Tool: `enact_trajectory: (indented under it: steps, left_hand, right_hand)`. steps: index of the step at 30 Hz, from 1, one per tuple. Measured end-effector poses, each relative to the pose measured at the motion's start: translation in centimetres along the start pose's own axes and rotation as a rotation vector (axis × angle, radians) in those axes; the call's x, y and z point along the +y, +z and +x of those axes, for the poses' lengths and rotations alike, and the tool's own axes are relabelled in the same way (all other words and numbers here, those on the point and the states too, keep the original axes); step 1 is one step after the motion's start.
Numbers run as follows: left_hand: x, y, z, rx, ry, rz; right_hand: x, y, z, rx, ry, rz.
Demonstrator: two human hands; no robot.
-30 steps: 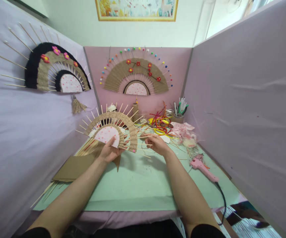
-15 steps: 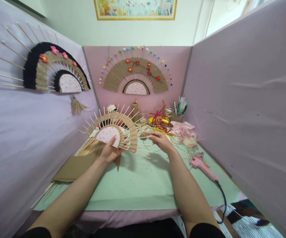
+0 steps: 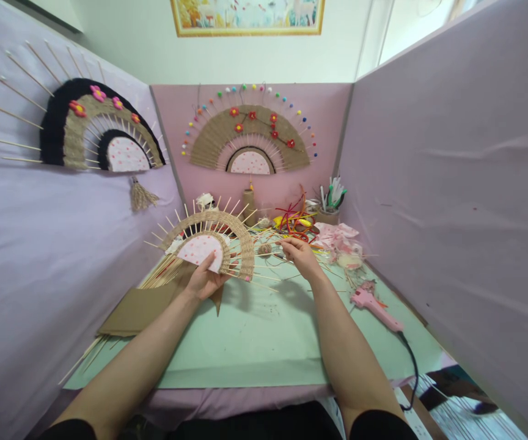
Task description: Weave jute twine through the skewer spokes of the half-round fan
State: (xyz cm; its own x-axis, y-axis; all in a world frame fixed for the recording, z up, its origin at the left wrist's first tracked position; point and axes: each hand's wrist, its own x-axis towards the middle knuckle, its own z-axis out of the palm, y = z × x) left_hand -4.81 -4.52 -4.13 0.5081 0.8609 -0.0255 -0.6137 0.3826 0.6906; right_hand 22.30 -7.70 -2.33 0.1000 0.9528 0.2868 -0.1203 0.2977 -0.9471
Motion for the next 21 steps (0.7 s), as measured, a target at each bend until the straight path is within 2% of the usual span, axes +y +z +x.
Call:
enact_trajectory:
  steps: [5,8,16,21]
  left_hand:
    - [-0.1,-0.1,0.1,-0.013,0.002,0.018]
    - [-0.1,-0.3,0.2,-0.017,0.007,0.028]
    - [0.0,0.3,0.0,0.019,0.0,-0.035]
    - [0.3,2.2,0.1,-0.023,0.007,-0.072]
  right_hand:
    - [0.3,-0.2,0.4,0.089,-0.028,-0.044]
    - [0.3,-0.5,0.5,0.09,-0.059,-0.052]
    - [-0.7,-0.7,-1.1,-0.084,-0.032,-0.073]
    - [-0.9,-0.4,-1.4,-0.093,-0.034,-0.049]
